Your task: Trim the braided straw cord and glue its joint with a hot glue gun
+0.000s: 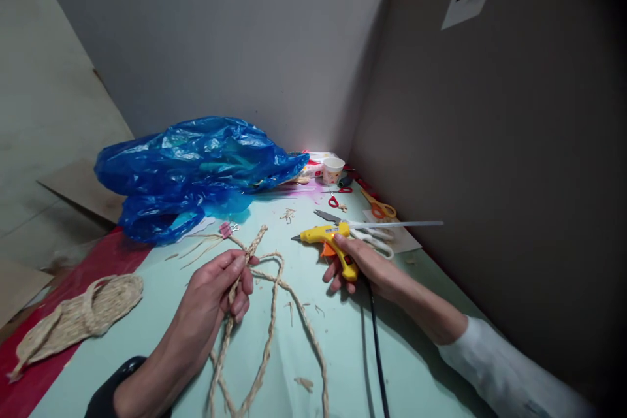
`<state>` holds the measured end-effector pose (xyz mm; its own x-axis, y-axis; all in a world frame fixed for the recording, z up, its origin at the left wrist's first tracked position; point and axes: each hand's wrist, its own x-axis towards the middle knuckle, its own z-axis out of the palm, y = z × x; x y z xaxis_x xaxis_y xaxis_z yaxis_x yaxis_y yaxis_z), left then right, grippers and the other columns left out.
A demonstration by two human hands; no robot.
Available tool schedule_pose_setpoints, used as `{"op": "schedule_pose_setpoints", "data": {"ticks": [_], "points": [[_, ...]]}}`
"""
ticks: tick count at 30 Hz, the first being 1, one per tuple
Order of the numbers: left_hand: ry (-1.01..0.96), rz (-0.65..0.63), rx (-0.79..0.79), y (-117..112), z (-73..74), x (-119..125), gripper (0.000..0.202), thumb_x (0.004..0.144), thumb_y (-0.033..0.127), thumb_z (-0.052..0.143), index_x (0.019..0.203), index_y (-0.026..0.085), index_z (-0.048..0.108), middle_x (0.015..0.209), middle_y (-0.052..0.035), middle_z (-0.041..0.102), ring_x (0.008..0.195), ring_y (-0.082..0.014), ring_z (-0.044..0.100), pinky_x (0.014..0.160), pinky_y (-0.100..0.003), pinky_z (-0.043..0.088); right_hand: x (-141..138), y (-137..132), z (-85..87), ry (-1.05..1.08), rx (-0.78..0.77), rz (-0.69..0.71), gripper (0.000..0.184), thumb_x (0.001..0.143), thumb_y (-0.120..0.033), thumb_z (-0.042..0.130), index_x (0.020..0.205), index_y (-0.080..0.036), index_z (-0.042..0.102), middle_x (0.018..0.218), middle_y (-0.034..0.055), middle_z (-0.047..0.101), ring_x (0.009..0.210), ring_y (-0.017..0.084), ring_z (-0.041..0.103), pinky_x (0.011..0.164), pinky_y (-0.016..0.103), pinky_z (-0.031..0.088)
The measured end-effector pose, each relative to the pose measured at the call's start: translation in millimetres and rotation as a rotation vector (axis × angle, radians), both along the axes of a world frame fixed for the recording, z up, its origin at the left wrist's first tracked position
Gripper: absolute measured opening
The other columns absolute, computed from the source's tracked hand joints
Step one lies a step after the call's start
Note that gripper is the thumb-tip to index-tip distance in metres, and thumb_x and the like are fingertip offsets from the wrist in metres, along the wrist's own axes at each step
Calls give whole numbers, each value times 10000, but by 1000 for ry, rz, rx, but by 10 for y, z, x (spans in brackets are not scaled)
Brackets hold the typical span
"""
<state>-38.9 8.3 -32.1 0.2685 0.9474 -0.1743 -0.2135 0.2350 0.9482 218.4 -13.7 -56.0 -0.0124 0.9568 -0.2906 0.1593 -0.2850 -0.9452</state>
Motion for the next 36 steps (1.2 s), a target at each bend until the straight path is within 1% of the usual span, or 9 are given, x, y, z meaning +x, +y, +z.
{"op": "schedule_pose_setpoints", "data": {"ticks": [5,8,10,12,14,17,22,32,36], "points": [[-19,-45,-18,3,-93,-29,189,793,318,751,779,161,646,590,41,606,386,-50,413,369,-170,386,118,-146,140,-431,85,-34,549,933,-645,429,575,-230,464,525,42,557,507,185,577,493,304,428],[-22,-72,-24,-10,-97,-25,170,828,309,726,797,160,650,592,37,606,393,-50,412,372,-163,386,117,-252,232,-690,175,-86,566,901,-549,546,463,-243,357,467,5,367,499,180,469,536,318,344],[-22,-94,-33,-37,-77,-10,175,846,312,712,791,162,642,588,36,602,393,-49,409,372,-159,383,51,-328,297,-800,207,-79,514,899,-465,550,471,-245,370,471,2,354,489,179,433,546,324,309],[-23,-121,-45,-83,-49,14,176,864,321,697,802,167,638,593,32,608,391,-50,413,373,-159,382,-57,-385,370,-844,249,-27,402,917,-406,508,557,-230,479,508,18,451,497,180,450,555,323,312],[-20,-149,-60,-141,-24,44,178,879,332,683,817,173,633,597,29,618,386,-49,424,370,-155,373,-175,-393,441,-759,331,54,340,969,-379,425,758,-210,629,640,38,608,573,183,535,594,316,365],[9,-201,-67,-222,-5,89,189,897,347,663,818,179,626,591,31,622,384,-44,441,379,-143,361,-300,-305,508,-430,421,46,348,994,-411,429,1020,-205,710,898,53,728,735,178,615,647,289,432],[97,-192,-5,-251,-29,109,194,902,377,645,868,187,631,595,29,632,392,-56,463,400,-160,369,-325,-126,472,41,391,105,296,952,-426,569,989,-203,761,974,52,741,824,163,601,675,255,444],[317,-115,98,-265,-11,107,222,891,391,619,788,195,639,543,33,596,366,-61,416,393,-179,323,-363,-168,470,95,325,106,134,880,-321,684,875,-218,769,875,9,729,825,142,610,745,242,445],[393,-95,102,-294,50,133,239,888,404,611,757,205,616,550,33,595,388,-71,417,408,-186,336,-387,-180,449,117,289,90,101,858,-301,702,843,-217,756,785,-17,682,707,109,563,679,224,434]]}}
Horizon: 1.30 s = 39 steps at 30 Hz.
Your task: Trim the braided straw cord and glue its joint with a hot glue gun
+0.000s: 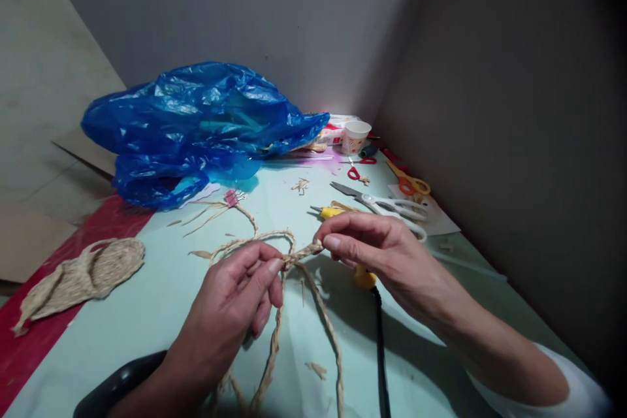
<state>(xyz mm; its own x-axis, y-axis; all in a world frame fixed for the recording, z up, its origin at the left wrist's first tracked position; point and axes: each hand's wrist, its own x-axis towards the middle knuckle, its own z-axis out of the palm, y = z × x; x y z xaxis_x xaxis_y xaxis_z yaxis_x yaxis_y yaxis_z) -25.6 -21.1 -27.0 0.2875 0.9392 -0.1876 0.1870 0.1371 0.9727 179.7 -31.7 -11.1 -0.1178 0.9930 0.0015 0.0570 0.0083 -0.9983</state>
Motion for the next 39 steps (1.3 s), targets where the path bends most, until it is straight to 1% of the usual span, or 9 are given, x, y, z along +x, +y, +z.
{"op": "schedule_pose_setpoints", "data": {"ticks": [5,10,12,18,25,28,32,36,39], "points": [[-8,21,-59,4,7,5,226,870,383,624,737,202,608,546,35,577,396,-73,373,400,-186,298,-20,0,-40,18,-18,10,75,844,-267,701,830,-209,747,744,-18,657,648,98,534,603,217,409],[-142,30,-158,0,-26,-5,205,849,371,635,743,196,622,566,30,539,439,-71,274,417,-193,189,-22,35,-89,26,-92,-37,98,808,-295,735,806,-199,749,676,-15,620,578,91,482,529,216,366],[-122,49,-154,-12,-18,5,185,836,381,634,795,202,654,591,24,540,467,-87,296,437,-203,208,-22,50,-104,54,-134,-62,112,784,-311,753,793,-199,749,655,-12,617,565,89,473,503,210,346],[87,143,98,-12,2,40,57,726,285,702,723,231,686,536,53,458,500,-127,347,474,-219,270,-28,40,-117,62,-144,-85,134,766,-338,761,779,-206,744,654,-2,633,558,99,498,463,205,338],[37,31,9,42,-75,-27,139,823,335,638,759,217,673,602,22,545,510,-115,393,471,-206,300,-30,1,-135,43,-72,-76,123,798,-318,752,873,-227,787,814,12,717,668,112,577,595,224,450],[8,49,3,33,-66,-10,142,822,310,638,747,205,698,620,8,602,472,-103,423,454,-210,316,-41,1,-132,37,-55,-94,91,782,-294,751,826,-219,776,781,13,715,671,129,608,609,242,480],[27,114,55,29,-58,15,119,810,302,666,736,213,695,599,7,654,429,-110,501,447,-215,411,-78,-14,-101,3,-29,-125,73,762,-279,748,798,-216,759,729,14,712,640,136,634,594,247,507],[111,140,89,42,-60,9,127,809,321,675,733,219,668,565,20,639,444,-121,550,446,-202,465,-140,-78,-58,-97,96,-179,50,788,-260,728,790,-210,734,702,15,717,609,142,657,576,247,541],[107,86,24,31,-51,25,180,827,358,656,725,210,646,568,4,660,420,-137,575,400,-215,463,-198,-159,-60,-304,397,-246,49,836,-171,687,832,-211,714,766,13,734,664,142,676,629,247,558]]}}
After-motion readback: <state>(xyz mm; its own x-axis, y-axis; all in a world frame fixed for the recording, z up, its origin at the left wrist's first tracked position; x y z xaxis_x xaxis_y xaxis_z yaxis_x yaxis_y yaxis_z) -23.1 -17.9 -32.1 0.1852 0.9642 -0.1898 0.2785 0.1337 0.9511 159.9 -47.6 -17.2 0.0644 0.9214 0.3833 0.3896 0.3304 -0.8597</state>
